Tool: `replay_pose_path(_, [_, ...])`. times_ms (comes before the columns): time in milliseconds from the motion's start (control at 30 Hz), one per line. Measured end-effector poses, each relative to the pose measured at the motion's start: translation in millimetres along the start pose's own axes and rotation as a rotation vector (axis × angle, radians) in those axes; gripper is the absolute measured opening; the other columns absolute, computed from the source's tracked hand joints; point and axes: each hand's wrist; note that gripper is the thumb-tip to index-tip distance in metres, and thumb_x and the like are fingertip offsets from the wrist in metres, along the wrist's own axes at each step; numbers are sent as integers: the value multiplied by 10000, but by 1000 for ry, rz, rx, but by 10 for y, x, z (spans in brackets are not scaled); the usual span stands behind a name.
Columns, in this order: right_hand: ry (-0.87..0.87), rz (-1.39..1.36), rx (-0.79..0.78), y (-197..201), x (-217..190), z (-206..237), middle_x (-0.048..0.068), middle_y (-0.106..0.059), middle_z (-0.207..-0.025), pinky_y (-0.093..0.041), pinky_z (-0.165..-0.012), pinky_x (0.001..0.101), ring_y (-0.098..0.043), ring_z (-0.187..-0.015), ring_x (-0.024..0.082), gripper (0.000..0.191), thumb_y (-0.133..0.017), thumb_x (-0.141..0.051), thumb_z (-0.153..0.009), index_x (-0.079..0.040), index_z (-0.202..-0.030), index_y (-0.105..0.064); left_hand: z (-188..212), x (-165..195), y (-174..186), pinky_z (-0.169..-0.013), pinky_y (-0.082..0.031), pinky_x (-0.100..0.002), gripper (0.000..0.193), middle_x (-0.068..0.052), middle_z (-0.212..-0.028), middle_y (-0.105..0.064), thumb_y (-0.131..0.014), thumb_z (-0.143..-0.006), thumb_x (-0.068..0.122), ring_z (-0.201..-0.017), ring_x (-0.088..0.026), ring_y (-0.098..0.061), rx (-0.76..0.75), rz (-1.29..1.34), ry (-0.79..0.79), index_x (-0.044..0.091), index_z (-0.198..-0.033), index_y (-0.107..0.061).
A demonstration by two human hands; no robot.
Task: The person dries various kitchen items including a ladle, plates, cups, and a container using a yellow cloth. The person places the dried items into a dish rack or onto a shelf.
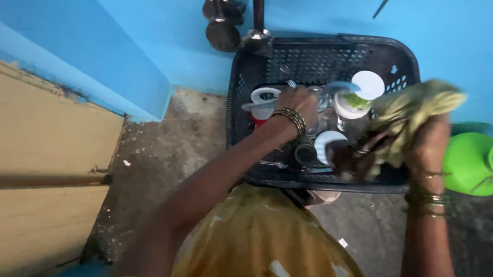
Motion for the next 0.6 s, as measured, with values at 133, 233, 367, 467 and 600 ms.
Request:
replay_pose_path(133, [242,264,-1,-370,-364,-47,111,-620,-1265,-533,-931,391,-632,-1104,257,481,-356,-408,-1097,-39,-1342,-544,-32,214,-175,-821,-571,-442,195,-178,-1090,-716,-683,-816,159,-972,-322,-719,133,-47,-159,105,-987,-758])
replay_pose_path(233, [994,1037,-208,-772,-480,83,173,-591,-1309,-521,-923,452,-635,-1122,367,397,-420,-343,-1055,-49,-1278,-564,-41,387,-252,-788,-604,-410,162,-162,-1055,-737,-682,-857,154,-936,-280,-742,49,-133,-175,83,-987,-749])
replay_pose_path(367, [236,698,-130,-934,-392,140,239,-601,-1221,-511,-895,471,-631,-1050,392,314,-540,-180,-1040,-3,-1292,-602,56,384,-240,-835,-561,-439,106,-126,-940,-754,-684,-838,203,-924,-280,-722,220,12,-271,127,-882,-743])
replay_pose_path(467, [204,649,-26,-861,-181,35,244,-648,-1104,-514,-832,464,-655,-942,377,295,-550,-223,-1058,39,-1174,-619,89,351,-234,-809,-537,-454,185,-109,-859,-733,-675,-894,276,-863,-279,-702,336,71,-324,116,-806,-707])
replay_pose_path(600, [-3,430,169,-777,143,-157,192,-721,-936,-531,-772,425,-687,-854,327,358,-523,-268,-1078,53,-1029,-675,65,326,-277,-762,-515,-468,162,-91,-802,-723,-703,-754,272,-840,-274,-694,373,93,-307,110,-765,-704])
Point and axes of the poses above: each hand's wrist, its own z-axis away from the middle knuckle, its own y-axis out of the back of the hand, x = y × z
